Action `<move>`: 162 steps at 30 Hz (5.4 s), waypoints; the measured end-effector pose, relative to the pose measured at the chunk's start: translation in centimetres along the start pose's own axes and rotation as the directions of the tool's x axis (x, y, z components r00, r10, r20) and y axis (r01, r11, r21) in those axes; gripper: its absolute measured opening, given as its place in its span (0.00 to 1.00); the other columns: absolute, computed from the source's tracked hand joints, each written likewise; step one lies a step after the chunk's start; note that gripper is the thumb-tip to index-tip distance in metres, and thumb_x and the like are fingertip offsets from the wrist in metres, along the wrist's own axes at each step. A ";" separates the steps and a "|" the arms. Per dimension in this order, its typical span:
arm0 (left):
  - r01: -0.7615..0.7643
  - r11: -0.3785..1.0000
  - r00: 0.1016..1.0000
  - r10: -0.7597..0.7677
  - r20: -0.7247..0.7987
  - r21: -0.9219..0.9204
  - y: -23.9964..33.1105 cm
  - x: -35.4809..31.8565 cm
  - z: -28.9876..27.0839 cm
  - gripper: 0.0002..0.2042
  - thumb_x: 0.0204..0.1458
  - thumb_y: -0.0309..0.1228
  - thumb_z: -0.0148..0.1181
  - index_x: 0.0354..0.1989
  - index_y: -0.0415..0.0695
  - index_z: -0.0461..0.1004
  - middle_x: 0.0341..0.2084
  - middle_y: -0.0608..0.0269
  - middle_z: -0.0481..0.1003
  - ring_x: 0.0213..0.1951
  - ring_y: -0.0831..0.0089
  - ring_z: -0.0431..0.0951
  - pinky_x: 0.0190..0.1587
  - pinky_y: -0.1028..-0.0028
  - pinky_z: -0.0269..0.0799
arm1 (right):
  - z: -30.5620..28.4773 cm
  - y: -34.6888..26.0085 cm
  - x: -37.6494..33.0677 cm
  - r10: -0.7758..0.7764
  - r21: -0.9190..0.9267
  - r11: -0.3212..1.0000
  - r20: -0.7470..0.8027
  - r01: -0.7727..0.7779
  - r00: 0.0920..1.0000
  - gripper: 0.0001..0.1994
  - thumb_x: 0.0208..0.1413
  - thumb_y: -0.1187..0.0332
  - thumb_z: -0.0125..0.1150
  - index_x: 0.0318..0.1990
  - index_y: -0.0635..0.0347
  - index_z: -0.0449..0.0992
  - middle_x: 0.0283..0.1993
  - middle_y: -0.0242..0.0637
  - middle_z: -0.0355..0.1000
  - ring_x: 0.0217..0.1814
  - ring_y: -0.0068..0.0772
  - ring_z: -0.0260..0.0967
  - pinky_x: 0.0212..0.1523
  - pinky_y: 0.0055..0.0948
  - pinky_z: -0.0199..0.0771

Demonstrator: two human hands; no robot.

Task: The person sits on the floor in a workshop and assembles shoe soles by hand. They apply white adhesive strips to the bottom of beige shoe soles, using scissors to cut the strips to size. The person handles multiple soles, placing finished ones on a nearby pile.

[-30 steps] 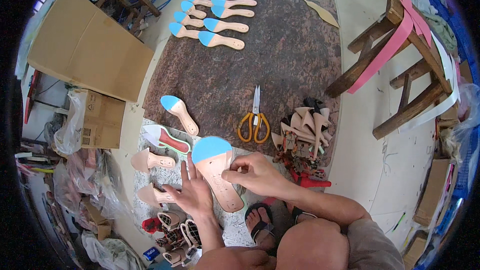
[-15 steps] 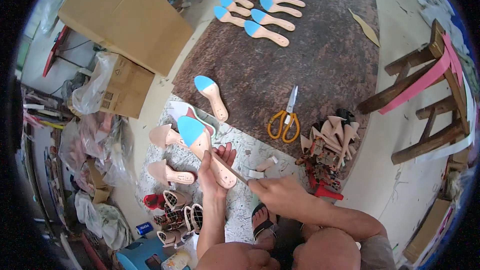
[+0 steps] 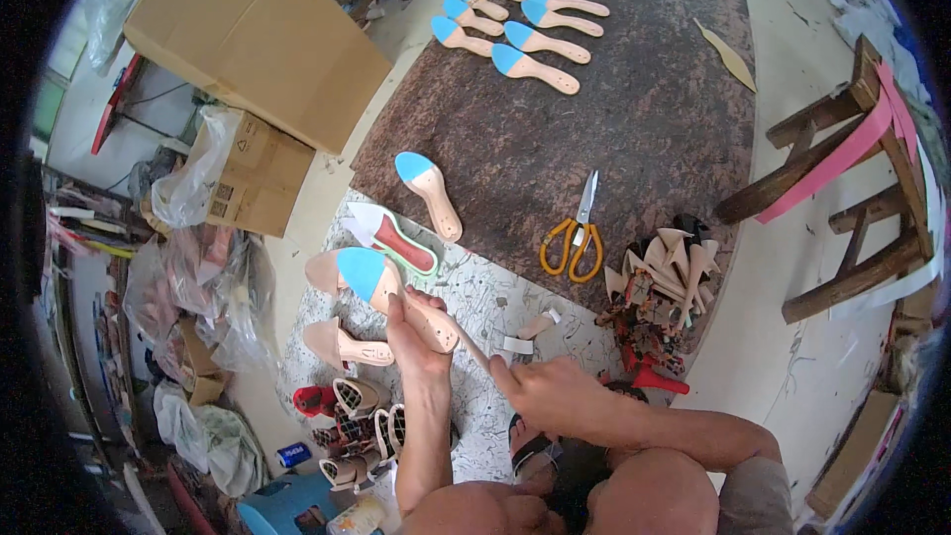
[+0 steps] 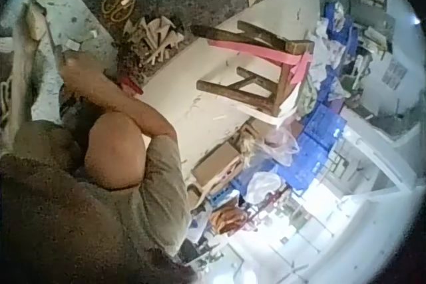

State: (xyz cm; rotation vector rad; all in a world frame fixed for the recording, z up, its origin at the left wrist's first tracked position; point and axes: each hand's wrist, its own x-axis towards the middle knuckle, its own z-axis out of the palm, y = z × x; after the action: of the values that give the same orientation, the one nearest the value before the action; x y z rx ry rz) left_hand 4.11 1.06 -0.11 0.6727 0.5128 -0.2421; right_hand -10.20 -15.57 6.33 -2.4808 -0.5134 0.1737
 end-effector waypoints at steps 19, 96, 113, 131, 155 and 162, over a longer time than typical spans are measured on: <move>-0.113 0.808 0.987 0.158 -0.028 0.578 -5.6 -7.2 5.5 0.22 0.66 0.48 0.45 0.29 0.42 0.72 0.20 0.71 0.69 0.21 0.84 0.65 0.22 0.77 0.61 | -0.8 1.6 1.7 0.298 0.277 0.948 -0.604 -0.156 0.739 0.05 0.47 0.73 0.65 0.23 0.58 0.74 0.25 0.34 0.70 0.29 0.39 0.65 0.36 0.36 0.59; 0.317 0.663 0.767 -0.599 0.228 0.678 -6.7 -11.5 -0.8 0.19 0.67 0.39 0.38 0.45 0.33 0.69 0.33 0.51 0.76 0.33 0.67 0.78 0.41 0.68 0.76 | -5.4 5.6 -4.9 0.473 0.742 0.536 0.133 -0.403 0.871 0.09 0.58 0.67 0.62 0.40 0.64 0.80 0.29 0.31 0.77 0.32 0.17 0.69 0.34 0.22 0.69; 0.225 0.450 0.899 -0.437 -0.007 0.864 -6.8 -11.7 0.3 0.22 0.68 0.41 0.37 0.53 0.32 0.68 0.42 0.54 0.74 0.42 0.71 0.76 0.42 0.72 0.73 | -1.7 5.0 -5.3 0.400 0.653 0.671 0.080 -0.352 0.913 0.08 0.55 0.69 0.63 0.38 0.66 0.81 0.33 0.42 0.73 0.33 0.38 0.77 0.37 0.34 0.75; 0.183 0.621 0.944 -0.329 0.041 0.762 -7.0 -10.9 0.8 0.27 0.67 0.50 0.36 0.40 0.34 0.72 0.33 0.52 0.77 0.32 0.67 0.78 0.37 0.70 0.77 | 0.3 4.0 -5.3 0.457 0.551 0.724 0.067 -0.415 0.887 0.09 0.57 0.64 0.59 0.39 0.59 0.77 0.41 0.43 0.71 0.44 0.49 0.73 0.42 0.44 0.71; 0.227 0.873 0.940 -0.312 0.137 0.431 -4.4 -8.6 0.2 0.11 0.61 0.31 0.54 0.44 0.35 0.69 0.36 0.48 0.76 0.48 0.53 0.77 0.57 0.51 0.70 | 0.1 4.2 -5.8 0.318 0.497 0.846 -0.179 -0.193 0.931 0.06 0.58 0.68 0.60 0.36 0.61 0.74 0.27 0.47 0.70 0.30 0.52 0.72 0.29 0.44 0.72; 0.023 0.877 0.990 -0.085 0.110 0.479 -4.2 -9.3 0.9 0.12 0.59 0.32 0.57 0.43 0.33 0.70 0.35 0.51 0.76 0.38 0.59 0.80 0.43 0.62 0.77 | -0.8 2.9 -5.2 0.273 0.530 0.838 -0.200 -0.130 0.941 0.05 0.57 0.69 0.59 0.35 0.60 0.73 0.26 0.44 0.70 0.28 0.49 0.72 0.28 0.43 0.72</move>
State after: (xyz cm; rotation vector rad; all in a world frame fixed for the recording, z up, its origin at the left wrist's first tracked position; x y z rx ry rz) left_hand -4.98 -2.21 3.13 1.1189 0.3476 -0.4716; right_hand -13.81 -20.26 5.38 -1.9819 -0.0637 0.0440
